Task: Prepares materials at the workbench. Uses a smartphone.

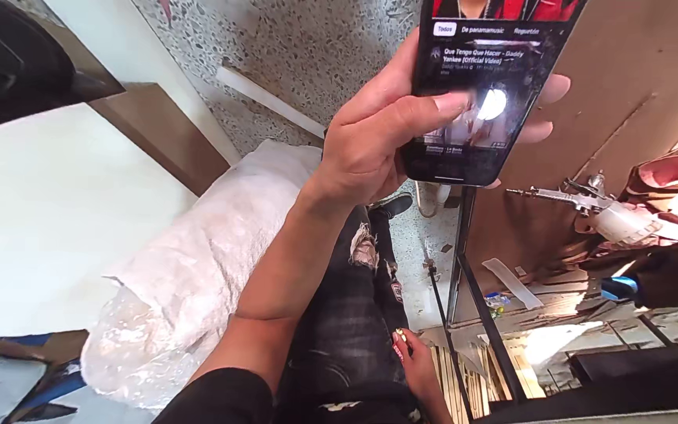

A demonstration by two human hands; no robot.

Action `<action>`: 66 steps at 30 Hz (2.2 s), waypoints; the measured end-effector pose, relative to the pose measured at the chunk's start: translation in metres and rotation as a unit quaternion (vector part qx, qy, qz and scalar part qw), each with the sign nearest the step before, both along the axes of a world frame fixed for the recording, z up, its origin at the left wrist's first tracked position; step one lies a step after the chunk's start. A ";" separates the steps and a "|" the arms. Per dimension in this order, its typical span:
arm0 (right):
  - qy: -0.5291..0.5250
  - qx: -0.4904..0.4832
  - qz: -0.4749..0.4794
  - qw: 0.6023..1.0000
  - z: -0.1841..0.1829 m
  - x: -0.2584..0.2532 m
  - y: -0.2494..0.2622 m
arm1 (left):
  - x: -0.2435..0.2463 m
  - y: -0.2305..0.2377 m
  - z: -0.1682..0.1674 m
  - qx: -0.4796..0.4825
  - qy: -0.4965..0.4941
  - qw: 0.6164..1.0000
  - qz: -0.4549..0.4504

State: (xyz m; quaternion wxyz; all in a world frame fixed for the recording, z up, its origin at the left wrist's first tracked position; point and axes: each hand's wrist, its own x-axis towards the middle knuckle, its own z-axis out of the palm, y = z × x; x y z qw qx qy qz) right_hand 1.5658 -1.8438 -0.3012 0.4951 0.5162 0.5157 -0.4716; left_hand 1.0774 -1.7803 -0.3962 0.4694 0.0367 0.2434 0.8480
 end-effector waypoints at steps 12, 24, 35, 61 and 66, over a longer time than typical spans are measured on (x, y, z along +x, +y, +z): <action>-0.006 0.000 0.001 1.000 -0.001 -0.001 -0.007 | -0.004 0.000 -0.006 -0.026 0.044 0.999 0.009; -0.011 -0.001 -0.020 1.000 -0.002 0.000 -0.013 | 0.000 -0.001 -0.004 0.020 -0.003 1.000 -0.015; -0.002 0.003 -0.012 1.000 -0.002 0.000 -0.013 | -0.004 0.003 -0.004 0.028 -0.034 0.999 -0.009; 0.004 0.003 -0.016 1.000 -0.004 0.001 -0.011 | 0.003 0.006 -0.010 0.031 -0.043 0.999 0.000; 0.012 0.005 -0.019 1.000 -0.005 0.003 -0.012 | 0.004 0.010 -0.012 0.024 -0.065 0.998 0.002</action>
